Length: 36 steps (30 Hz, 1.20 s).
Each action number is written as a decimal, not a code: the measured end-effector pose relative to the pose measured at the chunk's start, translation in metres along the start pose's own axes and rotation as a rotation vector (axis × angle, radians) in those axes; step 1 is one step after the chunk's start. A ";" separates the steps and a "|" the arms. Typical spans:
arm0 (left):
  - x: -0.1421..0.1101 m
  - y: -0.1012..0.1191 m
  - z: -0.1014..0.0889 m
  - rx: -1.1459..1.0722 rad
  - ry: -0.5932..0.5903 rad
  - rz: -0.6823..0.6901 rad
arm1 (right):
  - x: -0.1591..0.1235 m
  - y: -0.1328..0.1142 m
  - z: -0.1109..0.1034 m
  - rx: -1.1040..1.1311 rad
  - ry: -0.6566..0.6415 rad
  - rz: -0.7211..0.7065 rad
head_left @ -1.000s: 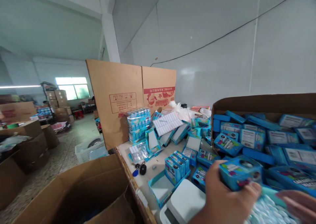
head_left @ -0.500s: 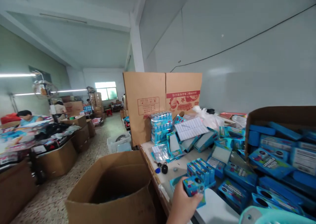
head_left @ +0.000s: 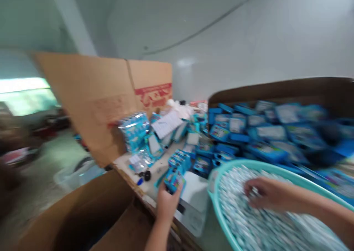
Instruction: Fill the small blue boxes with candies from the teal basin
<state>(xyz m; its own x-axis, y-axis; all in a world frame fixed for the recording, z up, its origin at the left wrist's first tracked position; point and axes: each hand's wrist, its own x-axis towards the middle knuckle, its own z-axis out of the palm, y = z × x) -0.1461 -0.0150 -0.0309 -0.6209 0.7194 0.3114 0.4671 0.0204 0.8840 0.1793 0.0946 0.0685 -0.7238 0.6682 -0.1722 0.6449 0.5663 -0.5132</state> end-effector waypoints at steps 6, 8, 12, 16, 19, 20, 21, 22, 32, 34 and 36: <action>0.009 -0.016 0.019 0.087 -0.162 0.030 | -0.019 0.019 -0.015 0.153 -0.114 0.130; 0.011 -0.018 0.022 0.149 -0.228 0.069 | -0.017 0.018 -0.017 0.182 -0.128 0.143; 0.019 -0.024 0.030 0.211 -0.316 0.255 | -0.016 0.017 -0.016 0.213 -0.125 0.115; 0.021 -0.027 0.030 0.136 -0.418 0.457 | -0.017 0.022 -0.017 0.236 -0.089 0.076; 0.013 -0.027 0.014 -0.014 -0.361 0.386 | -0.019 0.025 -0.018 0.215 -0.008 0.043; 0.010 -0.029 0.007 -0.079 -0.293 0.351 | -0.019 0.026 -0.019 0.195 0.035 0.044; 0.006 -0.033 -0.001 -0.125 -0.208 0.320 | -0.019 0.027 -0.019 0.172 0.082 0.049; 0.003 -0.038 -0.009 -0.138 -0.121 0.296 | -0.019 0.027 -0.019 0.147 0.126 0.053; -0.015 -0.095 -0.031 0.195 0.200 0.492 | -0.020 0.017 -0.007 0.080 0.061 0.002; -0.014 -0.097 -0.031 0.206 0.187 0.492 | -0.022 0.018 -0.007 0.079 0.046 0.011; -0.014 -0.099 -0.032 0.214 0.181 0.479 | -0.023 0.020 -0.008 0.084 0.033 0.004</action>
<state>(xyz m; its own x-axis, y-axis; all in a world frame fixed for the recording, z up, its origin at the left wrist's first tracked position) -0.2040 -0.0493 -0.1116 -0.3971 0.5527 0.7327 0.8294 -0.1257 0.5443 0.2108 0.0946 0.0693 -0.7121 0.6865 -0.1470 0.6237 0.5225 -0.5813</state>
